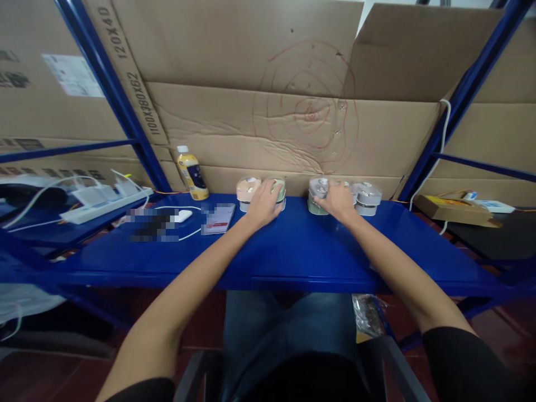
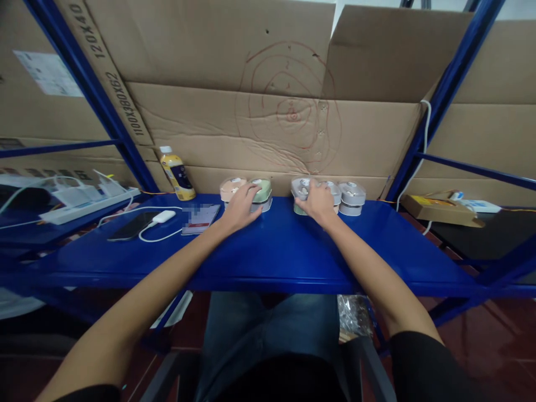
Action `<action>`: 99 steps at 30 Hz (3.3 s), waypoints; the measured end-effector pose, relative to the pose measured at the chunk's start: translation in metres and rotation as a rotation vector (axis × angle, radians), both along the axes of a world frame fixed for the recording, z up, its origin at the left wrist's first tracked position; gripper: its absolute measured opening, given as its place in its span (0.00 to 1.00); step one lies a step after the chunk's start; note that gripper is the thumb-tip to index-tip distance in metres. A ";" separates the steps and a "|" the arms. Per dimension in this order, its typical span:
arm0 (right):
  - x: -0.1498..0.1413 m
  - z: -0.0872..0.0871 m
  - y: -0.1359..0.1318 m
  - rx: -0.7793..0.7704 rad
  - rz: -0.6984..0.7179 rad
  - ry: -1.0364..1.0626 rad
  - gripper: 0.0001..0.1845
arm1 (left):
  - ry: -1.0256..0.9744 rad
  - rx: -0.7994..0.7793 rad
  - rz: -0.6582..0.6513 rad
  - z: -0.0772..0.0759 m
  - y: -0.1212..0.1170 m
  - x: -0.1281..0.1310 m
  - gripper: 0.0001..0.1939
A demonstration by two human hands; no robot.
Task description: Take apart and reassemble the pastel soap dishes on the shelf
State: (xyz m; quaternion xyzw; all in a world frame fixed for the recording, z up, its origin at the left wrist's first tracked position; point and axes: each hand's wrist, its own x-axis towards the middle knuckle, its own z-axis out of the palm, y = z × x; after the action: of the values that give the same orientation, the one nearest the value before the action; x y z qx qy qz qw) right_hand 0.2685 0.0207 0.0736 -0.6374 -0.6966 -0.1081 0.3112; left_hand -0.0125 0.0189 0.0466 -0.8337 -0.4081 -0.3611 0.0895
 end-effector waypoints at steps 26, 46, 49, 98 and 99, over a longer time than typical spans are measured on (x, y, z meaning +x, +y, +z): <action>0.013 -0.006 -0.031 0.013 0.747 0.001 0.45 | 0.348 0.012 -0.437 -0.007 -0.062 0.023 0.31; 0.014 -0.027 -0.032 -0.135 0.761 0.339 0.39 | -0.125 -0.552 -0.421 -0.032 -0.025 0.021 0.66; 0.029 -0.020 -0.023 -0.063 0.639 0.513 0.35 | -0.020 -0.481 -0.441 -0.031 -0.032 0.024 0.47; -0.006 -0.039 -0.025 -0.176 0.802 -0.035 0.53 | -0.292 -0.543 -0.291 -0.045 -0.029 0.035 0.67; -0.006 -0.038 -0.024 -0.183 0.802 -0.044 0.53 | -0.294 -0.544 -0.290 -0.046 -0.028 0.035 0.67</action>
State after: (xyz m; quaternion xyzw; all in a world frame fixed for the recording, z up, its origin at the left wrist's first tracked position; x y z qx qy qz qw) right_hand 0.2622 -0.0029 0.0352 -0.3378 -0.9030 0.0705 0.2558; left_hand 0.0221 -0.0090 0.0009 -0.8153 -0.3750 -0.3646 -0.2483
